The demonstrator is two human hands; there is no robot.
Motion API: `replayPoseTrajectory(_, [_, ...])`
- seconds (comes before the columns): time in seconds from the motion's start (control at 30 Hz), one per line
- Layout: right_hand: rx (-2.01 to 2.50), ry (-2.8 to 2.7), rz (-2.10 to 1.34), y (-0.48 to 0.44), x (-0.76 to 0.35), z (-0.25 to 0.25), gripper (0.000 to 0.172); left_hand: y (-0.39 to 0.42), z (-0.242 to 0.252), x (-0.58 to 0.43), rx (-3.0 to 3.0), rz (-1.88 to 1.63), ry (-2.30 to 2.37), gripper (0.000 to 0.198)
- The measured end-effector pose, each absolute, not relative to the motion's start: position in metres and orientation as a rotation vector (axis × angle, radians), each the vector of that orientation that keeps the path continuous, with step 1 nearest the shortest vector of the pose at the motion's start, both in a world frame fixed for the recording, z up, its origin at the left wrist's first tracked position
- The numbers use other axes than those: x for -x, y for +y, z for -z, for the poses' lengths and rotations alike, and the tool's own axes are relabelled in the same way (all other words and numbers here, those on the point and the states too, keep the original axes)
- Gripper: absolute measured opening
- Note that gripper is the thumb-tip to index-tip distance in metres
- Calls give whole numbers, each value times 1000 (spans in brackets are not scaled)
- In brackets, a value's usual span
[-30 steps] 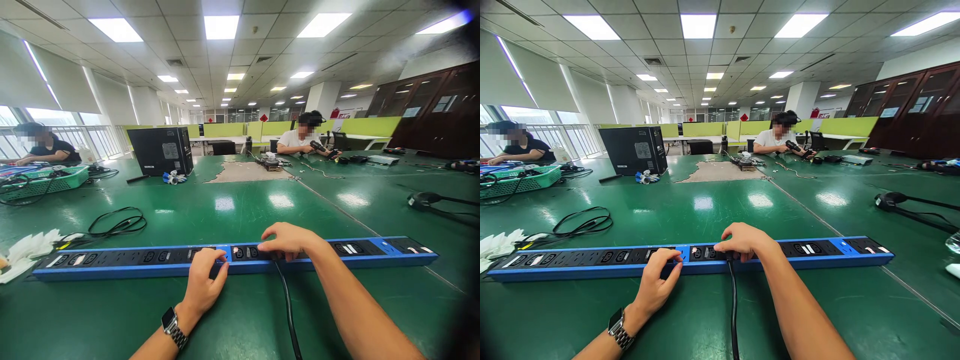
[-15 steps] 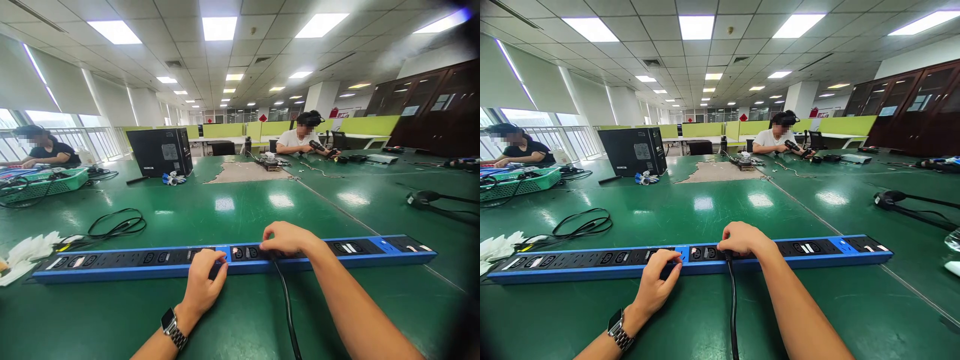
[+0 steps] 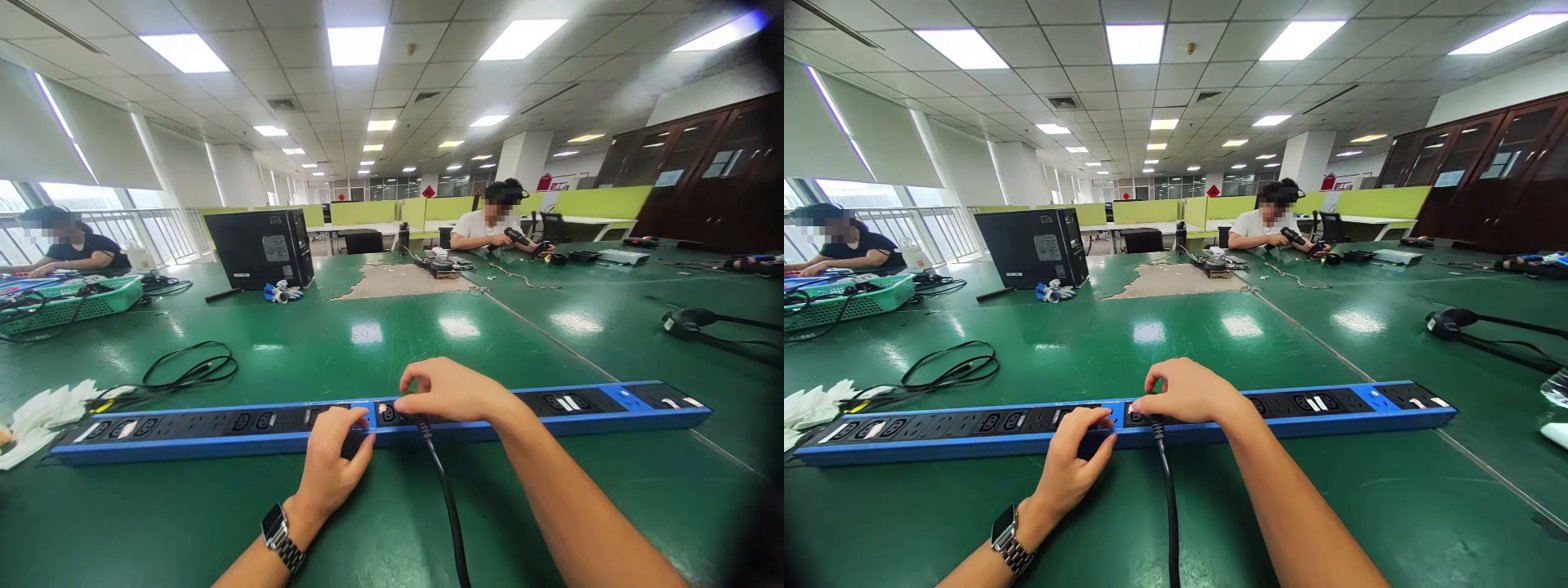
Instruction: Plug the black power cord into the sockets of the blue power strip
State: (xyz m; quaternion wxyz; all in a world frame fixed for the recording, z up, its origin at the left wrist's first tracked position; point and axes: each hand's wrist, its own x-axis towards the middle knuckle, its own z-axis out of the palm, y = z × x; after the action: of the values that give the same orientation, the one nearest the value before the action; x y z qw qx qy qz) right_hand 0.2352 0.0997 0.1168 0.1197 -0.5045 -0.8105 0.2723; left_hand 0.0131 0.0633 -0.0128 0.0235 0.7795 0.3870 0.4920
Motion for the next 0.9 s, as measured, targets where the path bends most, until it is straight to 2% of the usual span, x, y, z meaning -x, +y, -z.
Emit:
replayPoseTrajectory(0.4, [1386, -2514, -687, 81, -194, -108, 45, 60, 11, -16, -2519, -1559, 1100, 43])
replayPoseTrajectory(0.57, [1396, -2533, -655, 79, -190, -107, 42, 59, 9, -17, -2547, -1591, 1066, 46])
replayPoseTrajectory(0.7, [1400, -2547, -636, 78, -188, -106, 40, 56, 5, -19, -2574, -1580, 1055, 47])
replayPoseTrajectory(0.9, [1362, -2547, -632, 77, -184, -104, 45, 52, 2, -21, -2592, -1640, 1123, 40])
